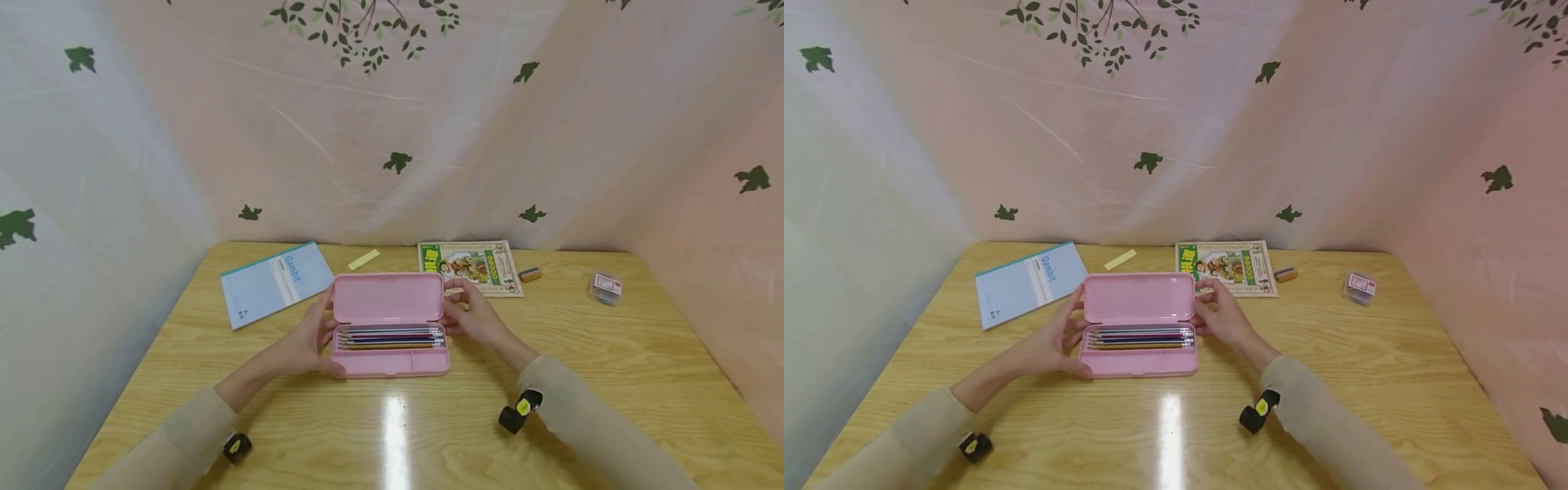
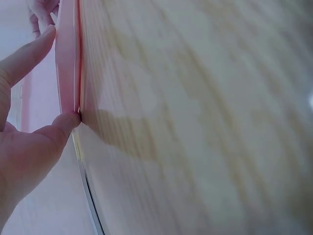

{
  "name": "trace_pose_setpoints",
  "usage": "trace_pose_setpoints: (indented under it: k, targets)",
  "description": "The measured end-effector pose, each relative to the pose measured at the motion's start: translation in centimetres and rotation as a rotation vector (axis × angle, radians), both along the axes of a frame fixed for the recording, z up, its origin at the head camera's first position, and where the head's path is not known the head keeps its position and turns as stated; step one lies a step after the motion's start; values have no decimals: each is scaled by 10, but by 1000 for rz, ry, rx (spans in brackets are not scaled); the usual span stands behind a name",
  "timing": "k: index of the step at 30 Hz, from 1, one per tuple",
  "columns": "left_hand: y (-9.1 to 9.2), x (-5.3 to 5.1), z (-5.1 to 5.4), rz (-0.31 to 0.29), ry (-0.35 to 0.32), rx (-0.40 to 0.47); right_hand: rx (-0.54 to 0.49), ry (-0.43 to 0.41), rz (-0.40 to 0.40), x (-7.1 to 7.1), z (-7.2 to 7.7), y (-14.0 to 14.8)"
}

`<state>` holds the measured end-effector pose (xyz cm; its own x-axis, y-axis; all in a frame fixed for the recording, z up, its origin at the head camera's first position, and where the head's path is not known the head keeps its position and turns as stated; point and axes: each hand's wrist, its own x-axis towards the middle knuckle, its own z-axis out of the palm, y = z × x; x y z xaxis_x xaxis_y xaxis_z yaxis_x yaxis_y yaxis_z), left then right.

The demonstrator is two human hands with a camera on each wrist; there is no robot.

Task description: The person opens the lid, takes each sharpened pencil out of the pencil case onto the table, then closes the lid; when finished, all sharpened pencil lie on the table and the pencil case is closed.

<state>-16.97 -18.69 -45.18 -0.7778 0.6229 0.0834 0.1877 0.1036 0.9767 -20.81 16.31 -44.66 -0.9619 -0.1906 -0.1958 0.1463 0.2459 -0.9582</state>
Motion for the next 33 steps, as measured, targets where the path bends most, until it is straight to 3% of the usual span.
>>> trace_pose_setpoints:
  k: [18, 24, 26, 30, 33]
  targets:
    - [-2, 0, 2, 41, 0, -130, 33, 21, 10, 2, -3, 4]
    - [-3, -1, 1, 36, -2, -126, 205, 243, 46, 8, 10, 9]
    - [-3, -1, 1, 34, -3, -124, 212, 327, 72, 10, 15, 9]
    - [-3, -2, 2, 29, -8, -132, 204, 451, 168, 16, 20, 4]
    - [-2, -1, 4, 31, -10, -151, 227, 493, 269, 20, 20, -3]
